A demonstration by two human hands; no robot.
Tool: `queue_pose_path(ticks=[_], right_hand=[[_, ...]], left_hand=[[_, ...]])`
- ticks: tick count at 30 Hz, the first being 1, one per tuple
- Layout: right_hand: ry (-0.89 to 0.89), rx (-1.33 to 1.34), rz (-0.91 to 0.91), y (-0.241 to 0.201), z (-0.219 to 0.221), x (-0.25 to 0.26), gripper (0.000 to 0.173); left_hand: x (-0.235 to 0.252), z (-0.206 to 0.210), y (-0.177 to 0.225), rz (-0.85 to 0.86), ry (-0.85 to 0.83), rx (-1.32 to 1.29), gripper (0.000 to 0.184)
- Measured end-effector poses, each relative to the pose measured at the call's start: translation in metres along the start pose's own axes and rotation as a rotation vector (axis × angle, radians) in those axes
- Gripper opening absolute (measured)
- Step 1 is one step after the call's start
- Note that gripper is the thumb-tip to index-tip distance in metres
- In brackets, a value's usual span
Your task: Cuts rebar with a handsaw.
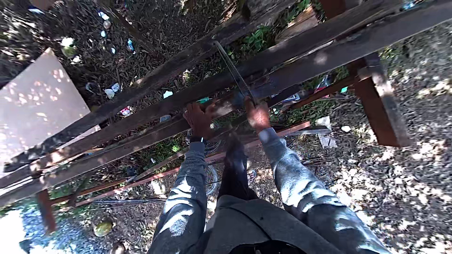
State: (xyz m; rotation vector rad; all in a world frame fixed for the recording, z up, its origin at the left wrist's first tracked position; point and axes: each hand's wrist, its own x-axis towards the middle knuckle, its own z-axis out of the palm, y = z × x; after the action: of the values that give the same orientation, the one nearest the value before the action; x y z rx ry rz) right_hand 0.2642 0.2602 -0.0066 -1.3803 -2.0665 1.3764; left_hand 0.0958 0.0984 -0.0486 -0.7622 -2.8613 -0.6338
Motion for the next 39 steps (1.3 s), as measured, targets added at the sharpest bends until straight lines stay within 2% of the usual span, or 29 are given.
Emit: queue_pose_path(ticks=[6, 8, 11, 14, 16, 18, 21, 23, 25, 27, 30, 32, 34, 36, 39], right_hand=[[0.0, -0.001, -0.07, 0.016, -0.005, -0.008, 0.05], [-0.011, 0.04, -0.156, 0.041, -0.018, -0.034, 0.049], [-0.025, 0.172, -0.126, 0.079, -0.036, -0.082, 0.042], [-0.003, 0.161, -0.104, 0.083, -0.052, -0.11, 0.038], [0.024, 0.067, -0.158, 0.064, -0.05, -0.1, 0.039], [0.032, -0.041, -0.191, 0.041, -0.032, -0.063, 0.044], [-0.002, -0.046, -0.036, 0.004, -0.003, -0.006, 0.051], [-0.012, -0.007, -0.03, 0.0, -0.003, 0.002, 0.052], [-0.044, -0.033, -0.085, 0.015, -0.015, -0.021, 0.054], [-0.006, -0.013, -0.148, 0.044, -0.024, -0.053, 0.049], [0.022, 0.09, -0.126, 0.082, -0.046, -0.105, 0.041], [0.033, 0.102, -0.113, 0.082, -0.056, -0.122, 0.039], [0.045, 0.042, -0.142, 0.058, -0.053, -0.105, 0.04], [0.033, -0.066, -0.159, 0.033, -0.033, -0.061, 0.043], [-0.016, -0.067, -0.018, -0.001, 0.0, -0.003, 0.053]], left_hand=[[0.0, -0.005, 0.002, -0.017, -0.054, 0.012, 0.073], [0.002, -0.006, 0.004, -0.02, -0.058, -0.011, 0.073], [-0.001, -0.003, 0.003, -0.038, -0.038, -0.03, 0.07], [-0.001, 0.0, 0.002, -0.041, -0.005, -0.047, 0.069], [0.0, -0.001, 0.002, -0.031, 0.0, -0.051, 0.068], [-0.001, 0.001, 0.002, -0.036, 0.002, -0.059, 0.066], [-0.004, 0.003, 0.001, -0.045, 0.014, -0.059, 0.064], [-0.003, 0.003, 0.003, -0.042, 0.024, -0.051, 0.065], [-0.004, 0.002, 0.005, -0.049, 0.015, -0.043, 0.064], [-0.001, 0.001, 0.003, -0.043, 0.011, -0.041, 0.064], [-0.003, 0.004, 0.002, -0.037, 0.033, -0.07, 0.064], [-0.005, 0.007, 0.001, -0.028, 0.059, -0.081, 0.063], [-0.003, 0.006, 0.002, -0.018, 0.079, -0.079, 0.062], [-0.004, 0.007, 0.002, -0.005, 0.099, -0.062, 0.063], [-0.006, 0.009, -0.002, -0.01, 0.097, -0.037, 0.064]])
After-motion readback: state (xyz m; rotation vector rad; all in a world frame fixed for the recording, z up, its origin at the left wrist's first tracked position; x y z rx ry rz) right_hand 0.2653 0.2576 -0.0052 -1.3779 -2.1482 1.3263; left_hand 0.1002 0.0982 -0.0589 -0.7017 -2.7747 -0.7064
